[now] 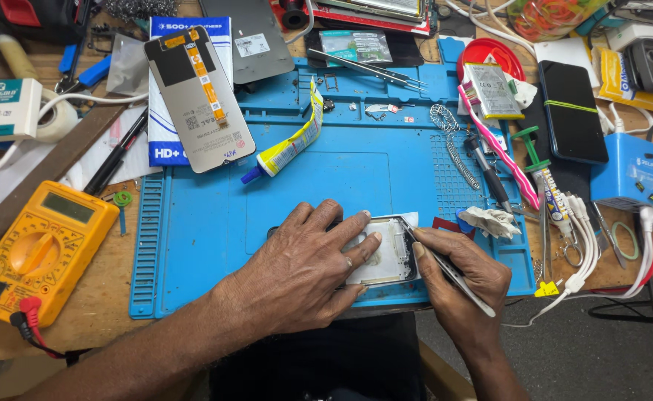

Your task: The person works on a disassembled smartphone on a blue mat, using a metal tool to scrape the battery area and a toothbrush to clean the internal components. They handle the phone's back cover and internal circuit board, moving parts around the cluttered workbench.

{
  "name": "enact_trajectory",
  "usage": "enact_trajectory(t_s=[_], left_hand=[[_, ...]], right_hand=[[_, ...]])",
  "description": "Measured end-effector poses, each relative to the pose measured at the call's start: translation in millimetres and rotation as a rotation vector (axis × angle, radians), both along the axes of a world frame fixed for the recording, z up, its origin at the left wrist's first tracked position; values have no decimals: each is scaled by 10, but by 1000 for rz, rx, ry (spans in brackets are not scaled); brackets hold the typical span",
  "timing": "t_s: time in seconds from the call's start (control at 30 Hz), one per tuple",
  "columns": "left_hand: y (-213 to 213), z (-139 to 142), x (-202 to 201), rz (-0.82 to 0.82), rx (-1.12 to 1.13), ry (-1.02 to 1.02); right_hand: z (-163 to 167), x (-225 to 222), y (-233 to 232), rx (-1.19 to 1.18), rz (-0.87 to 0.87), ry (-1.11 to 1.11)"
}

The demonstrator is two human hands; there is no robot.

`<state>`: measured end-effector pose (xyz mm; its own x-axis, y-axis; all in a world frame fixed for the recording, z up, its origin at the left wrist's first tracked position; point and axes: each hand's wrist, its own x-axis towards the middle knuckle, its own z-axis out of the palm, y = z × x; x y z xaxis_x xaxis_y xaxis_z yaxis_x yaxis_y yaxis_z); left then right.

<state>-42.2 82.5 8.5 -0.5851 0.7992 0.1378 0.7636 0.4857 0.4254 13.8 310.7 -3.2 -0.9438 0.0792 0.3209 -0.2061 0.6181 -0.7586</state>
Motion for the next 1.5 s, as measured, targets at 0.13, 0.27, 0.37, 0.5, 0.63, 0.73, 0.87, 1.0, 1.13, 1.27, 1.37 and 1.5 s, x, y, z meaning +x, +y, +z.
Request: enact_trajectory(t_s=[0.13,0.27,0.37,0.5,0.63,0.73,0.87,1.0,1.13,1.27,1.37,1.5], left_hand=[[-4,0,6,-2,-3,9],[-2,-7,-5,-7,-14,5],[-1,-12,-5,-8,-31,17],[-2,-15,-5,-4,-9,23],[-5,-10,-9,-4,-15,3],[-4,-12,-7,-2,-18,-2],[-8,-26,2,-7,-6,50],[-3,-37,7,-2,4,25],[-4,-31,-8,-6,-12,27],[-6,-22,1,-3,-19,34],[-2,-22,9,-6,-29,42],[2,-33,-3,-2,-25,8]], right_hand=[[-18,3,-1,24,-23,-12],[-31,-5,33,15,27,6],[-35,-15,60,-10,51,9],[-32,-15,57,-21,74,4],[-22,-13,22,11,-22,-31],[-3,-9,5,0,-27,-32],[17,-9,-9,-11,14,-10],[21,-15,-19,7,-40,-40],[25,-19,-16,4,-30,-25],[24,-14,-13,-14,2,-11],[17,-17,-15,3,-22,-22],[11,-22,-14,-33,-19,-13]])
